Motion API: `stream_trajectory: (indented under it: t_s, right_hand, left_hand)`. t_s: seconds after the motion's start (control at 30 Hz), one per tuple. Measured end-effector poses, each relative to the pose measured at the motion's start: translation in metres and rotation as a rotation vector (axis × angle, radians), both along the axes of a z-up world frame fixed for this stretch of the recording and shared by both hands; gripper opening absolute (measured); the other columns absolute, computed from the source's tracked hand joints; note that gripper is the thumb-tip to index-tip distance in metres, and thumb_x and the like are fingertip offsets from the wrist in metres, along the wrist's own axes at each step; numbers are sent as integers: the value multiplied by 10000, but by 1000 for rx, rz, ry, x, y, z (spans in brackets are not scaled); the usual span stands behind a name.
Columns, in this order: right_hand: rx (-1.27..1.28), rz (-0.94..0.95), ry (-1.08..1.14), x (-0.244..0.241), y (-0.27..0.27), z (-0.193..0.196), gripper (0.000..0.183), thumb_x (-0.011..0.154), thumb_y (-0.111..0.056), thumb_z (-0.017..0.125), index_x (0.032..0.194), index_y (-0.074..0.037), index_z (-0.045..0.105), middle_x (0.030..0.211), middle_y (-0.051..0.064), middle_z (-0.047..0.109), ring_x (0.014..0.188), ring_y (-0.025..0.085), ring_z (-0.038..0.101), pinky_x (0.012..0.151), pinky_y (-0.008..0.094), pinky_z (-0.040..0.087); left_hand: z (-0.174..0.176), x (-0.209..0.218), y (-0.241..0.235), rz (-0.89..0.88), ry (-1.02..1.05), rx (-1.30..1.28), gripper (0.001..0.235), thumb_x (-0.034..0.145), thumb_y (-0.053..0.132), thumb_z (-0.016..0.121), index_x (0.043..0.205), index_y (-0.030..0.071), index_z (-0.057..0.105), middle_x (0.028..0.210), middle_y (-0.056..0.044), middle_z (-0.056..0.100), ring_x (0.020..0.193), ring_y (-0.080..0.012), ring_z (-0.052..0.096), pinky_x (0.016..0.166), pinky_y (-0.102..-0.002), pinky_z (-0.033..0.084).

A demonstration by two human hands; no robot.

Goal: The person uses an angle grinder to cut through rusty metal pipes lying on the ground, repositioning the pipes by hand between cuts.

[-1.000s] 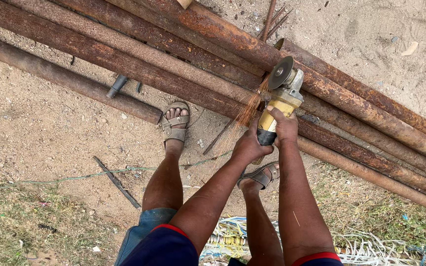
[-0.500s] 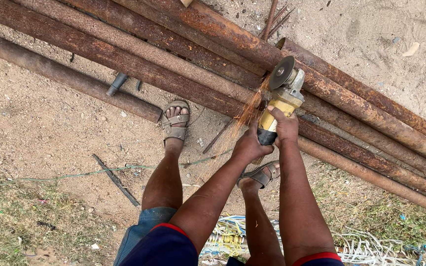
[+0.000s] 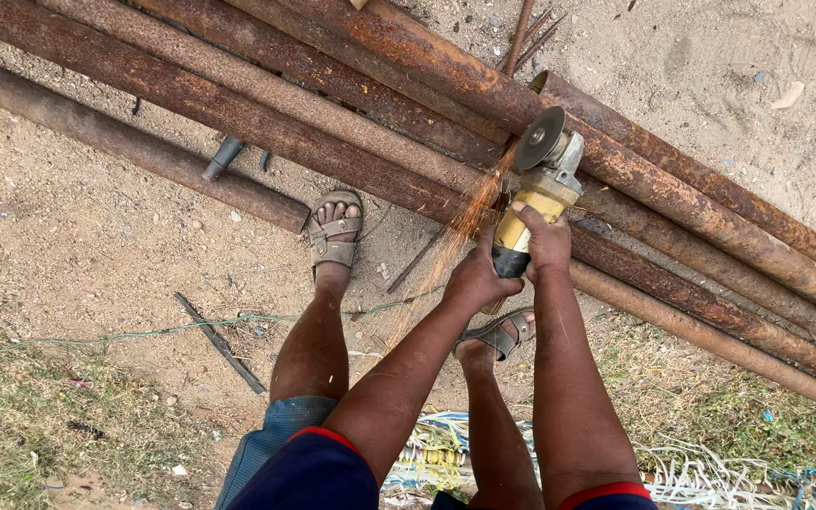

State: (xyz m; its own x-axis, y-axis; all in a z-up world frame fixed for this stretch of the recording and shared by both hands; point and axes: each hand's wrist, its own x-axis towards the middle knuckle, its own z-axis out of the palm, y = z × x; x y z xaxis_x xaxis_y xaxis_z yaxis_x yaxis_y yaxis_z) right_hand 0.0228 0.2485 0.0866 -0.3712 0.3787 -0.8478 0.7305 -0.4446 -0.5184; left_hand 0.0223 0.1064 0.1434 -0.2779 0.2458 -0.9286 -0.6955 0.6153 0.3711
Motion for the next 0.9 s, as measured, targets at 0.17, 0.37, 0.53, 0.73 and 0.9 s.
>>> stream_trajectory:
  t_s: [0.17,0.37,0.53,0.73,0.9]
  right_hand:
    - [0,-5,-4,2,0,0,634,753,-159,852,1290,-22,543,1115,123,698,958,254,716,840,404,605]
    - [3,-9,-12,0,1,-1,662,739,-155,859,1296,-35,522,1126,117,692,983,253,713,855,401,607]
    - [9,-5,0,0,0,1,663,746,-158,860,1305,-30,526,1127,119,695,978,254,713,857,402,602]
    - [0,-38,-34,-2,-4,1,640,744,-134,847,1287,-34,524,1109,111,694,962,246,716,851,404,611]
    - [-1,-16,-18,0,-4,0,616,756,-150,845,1281,-29,546,1108,107,702,959,232,723,852,389,611]
  left_hand:
    - [2,1,0,30,43,20,1266,587,292,863,1627,234,144,1256,-134,683,1104,-303,707,965,-436,555]
    - [2,0,1,-4,27,-2,1283,601,291,861,1639,212,112,1279,-160,649,1103,-322,700,959,-439,560]
    - [0,2,1,-3,31,2,1275,607,290,858,1639,195,116,1269,-154,668,1094,-318,710,950,-433,568]
    - [2,0,-1,12,-12,17,1246,611,274,842,1634,259,130,1241,-126,677,1083,-291,711,928,-431,573]
    - [4,-2,-2,-27,2,-1,1253,624,291,849,1636,245,113,1219,-135,681,1077,-300,716,932,-429,571]
